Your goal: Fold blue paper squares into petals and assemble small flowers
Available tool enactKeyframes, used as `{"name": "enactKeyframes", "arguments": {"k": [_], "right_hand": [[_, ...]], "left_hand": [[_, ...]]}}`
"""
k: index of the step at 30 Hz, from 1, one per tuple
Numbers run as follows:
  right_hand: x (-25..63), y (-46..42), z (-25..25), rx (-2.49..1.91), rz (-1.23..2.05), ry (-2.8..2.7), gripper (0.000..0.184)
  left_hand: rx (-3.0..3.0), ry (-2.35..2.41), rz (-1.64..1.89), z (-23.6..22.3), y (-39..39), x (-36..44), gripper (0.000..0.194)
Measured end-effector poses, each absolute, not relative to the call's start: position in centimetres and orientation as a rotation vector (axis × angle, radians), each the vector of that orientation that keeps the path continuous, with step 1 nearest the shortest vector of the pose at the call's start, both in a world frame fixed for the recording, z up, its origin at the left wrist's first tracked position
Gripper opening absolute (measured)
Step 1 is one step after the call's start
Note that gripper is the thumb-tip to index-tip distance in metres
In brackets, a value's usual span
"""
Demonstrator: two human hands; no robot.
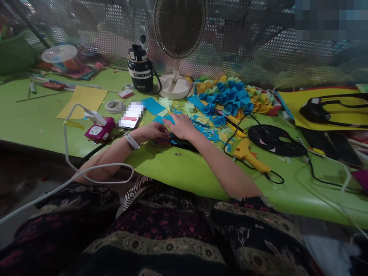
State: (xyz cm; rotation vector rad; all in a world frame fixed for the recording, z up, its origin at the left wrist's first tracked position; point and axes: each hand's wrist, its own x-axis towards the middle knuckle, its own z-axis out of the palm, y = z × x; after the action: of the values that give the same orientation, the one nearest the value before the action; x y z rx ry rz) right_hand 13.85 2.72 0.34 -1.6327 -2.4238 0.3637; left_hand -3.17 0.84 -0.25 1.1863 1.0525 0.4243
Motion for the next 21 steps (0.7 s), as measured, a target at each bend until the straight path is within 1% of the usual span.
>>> {"name": "enactKeyframes", "arguments": {"k": [3, 15, 21], "right_hand": [[13.91, 2.79, 0.13, -1.644, 0.366, -2.427, 0.074], [13.80, 3.00, 0.11, -1.631, 0.365, -2.441, 0.057], [13.77, 3.04, 0.58, -1.630, 0.405, -2.482, 0.057]], "left_hand": [[1.200, 1.042, 0.417, -0.27, 0.91, -3.30, 0.017], [1.197, 1.038, 0.415, -0.79, 1.30, -3.45, 0.018], [1.193, 1.014, 0.431, -0.88, 1.40, -3.58, 0.020]]}}
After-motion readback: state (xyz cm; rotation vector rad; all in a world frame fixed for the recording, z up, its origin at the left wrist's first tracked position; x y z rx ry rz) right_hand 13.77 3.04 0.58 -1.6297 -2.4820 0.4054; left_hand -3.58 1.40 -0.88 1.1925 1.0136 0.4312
